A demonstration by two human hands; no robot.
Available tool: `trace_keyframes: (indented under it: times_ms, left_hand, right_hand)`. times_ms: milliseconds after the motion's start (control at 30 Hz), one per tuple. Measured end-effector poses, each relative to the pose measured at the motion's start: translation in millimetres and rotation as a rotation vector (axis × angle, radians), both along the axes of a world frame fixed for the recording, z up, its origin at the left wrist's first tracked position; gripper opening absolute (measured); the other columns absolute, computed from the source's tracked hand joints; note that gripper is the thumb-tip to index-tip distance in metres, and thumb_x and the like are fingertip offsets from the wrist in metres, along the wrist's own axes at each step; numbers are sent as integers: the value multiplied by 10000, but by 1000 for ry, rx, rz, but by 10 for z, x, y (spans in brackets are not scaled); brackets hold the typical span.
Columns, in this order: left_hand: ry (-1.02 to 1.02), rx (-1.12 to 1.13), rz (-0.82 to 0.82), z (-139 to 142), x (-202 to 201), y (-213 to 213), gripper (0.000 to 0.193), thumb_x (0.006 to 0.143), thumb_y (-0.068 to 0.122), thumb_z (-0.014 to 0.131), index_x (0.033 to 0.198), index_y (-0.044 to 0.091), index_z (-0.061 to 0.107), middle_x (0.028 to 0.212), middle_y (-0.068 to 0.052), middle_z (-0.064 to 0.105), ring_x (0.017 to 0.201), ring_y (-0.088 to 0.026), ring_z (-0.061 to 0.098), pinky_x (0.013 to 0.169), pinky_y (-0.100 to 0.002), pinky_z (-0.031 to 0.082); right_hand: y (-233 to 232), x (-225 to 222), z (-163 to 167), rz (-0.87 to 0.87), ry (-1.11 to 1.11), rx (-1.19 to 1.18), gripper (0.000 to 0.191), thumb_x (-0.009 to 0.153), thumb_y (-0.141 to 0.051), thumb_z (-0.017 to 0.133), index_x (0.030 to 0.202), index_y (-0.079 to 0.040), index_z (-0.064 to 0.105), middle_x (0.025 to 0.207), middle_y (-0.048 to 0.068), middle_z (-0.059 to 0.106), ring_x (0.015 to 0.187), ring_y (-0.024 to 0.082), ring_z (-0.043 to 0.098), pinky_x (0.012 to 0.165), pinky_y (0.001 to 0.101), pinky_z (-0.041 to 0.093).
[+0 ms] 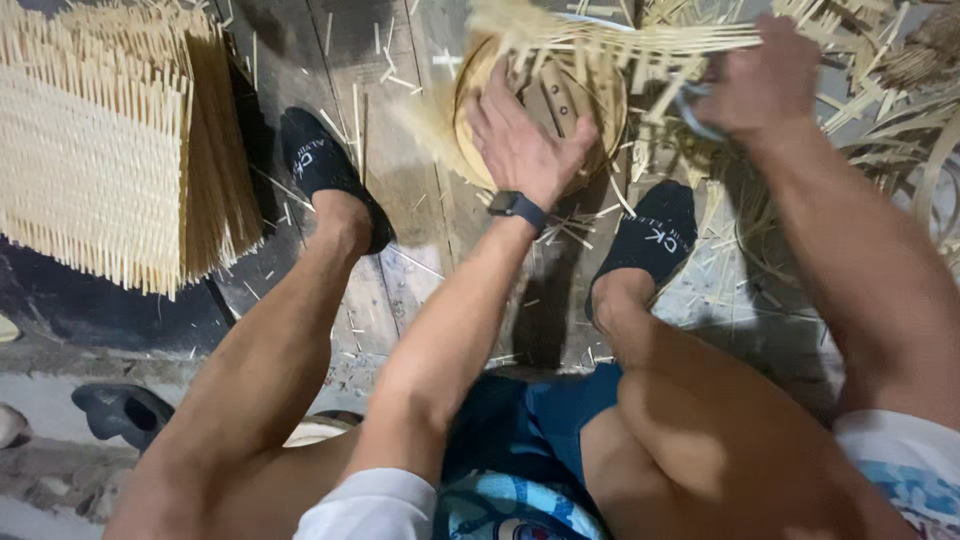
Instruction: The person sits on the floor and repeatedly places a circular bamboo frame over a flat woven bamboo mat. They then use shears to trim the excess mat material around the frame's edge. The finished plates are stacked nearby.
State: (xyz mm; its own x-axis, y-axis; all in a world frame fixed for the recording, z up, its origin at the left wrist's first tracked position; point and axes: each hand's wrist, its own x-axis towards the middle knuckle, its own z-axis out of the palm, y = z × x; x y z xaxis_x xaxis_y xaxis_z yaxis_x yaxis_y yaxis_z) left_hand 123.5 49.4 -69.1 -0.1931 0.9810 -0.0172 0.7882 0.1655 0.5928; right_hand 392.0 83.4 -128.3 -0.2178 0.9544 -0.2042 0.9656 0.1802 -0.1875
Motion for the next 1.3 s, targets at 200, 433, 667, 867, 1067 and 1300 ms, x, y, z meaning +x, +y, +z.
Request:
trace_keyframes:
  times_ms: [200, 433, 667, 867, 1067, 1300]
  left_hand:
    - [36, 52, -258, -9, -114, 52, 811, 752, 461, 854, 1346, 33, 506, 1294, -190, 536, 1335, -396, 444, 1283, -651, 262]
    - [76, -26, -367, 64, -230, 91, 727, 622, 390, 878, 1244, 139, 599, 1258, -195, 560, 1330, -497, 375, 1140, -625, 328]
    - [56, -130, -574, 88, -360, 172, 760, 635, 404, 896, 1296, 175, 598, 1280, -195, 551, 1357, -534, 321, 1120, -656, 309]
    - [45, 57, -502, 28, -399, 57, 960, 588, 391, 912, 1396, 119, 469, 1426, -279, 418, 1390, -493, 329, 1137, -619, 283]
    - [-31, -11, -253, -96, -184, -86, 1220, 570, 332, 921, 1560, 52, 265, 1462, -187, 458, 1362, -389, 417, 1190, -536, 292]
    - [30, -51, -435, -86, -407, 37, 1230, 447, 267, 936, 1510, 129, 333, 1462, -207, 418, 1336, -453, 381, 1139, -581, 311]
  right_hand:
    - [-3, -193, -37, 19, -228, 294, 442, 801, -520, 775, 978, -115, 754, 902, 81, 691, 802, 189, 675, 706, 316, 590]
    - [158, -99, -50, -82, -224, -243, 469, 983, -475, 740, 1113, -25, 735, 954, 165, 686, 746, 274, 670, 676, 413, 580]
    - [129, -156, -13, 39, -225, 73, 372, 1003, -361, 725, 1091, 0, 722, 962, 138, 664, 855, 241, 640, 775, 390, 588]
    - [58, 20, 156, 141, -89, -75, 319, 1052, -326, 682, 1189, -42, 725, 948, 204, 650, 898, 338, 626, 730, 503, 553]
    - [15, 17, -74, 90, -238, 197, 321, 1039, -312, 697, 1203, -37, 717, 970, 206, 652, 908, 338, 630, 741, 499, 552]
    - [190, 195, 18, -18, -148, -166, 328, 1024, -297, 714, 1218, -32, 707, 996, 210, 654, 920, 337, 635, 754, 495, 551]
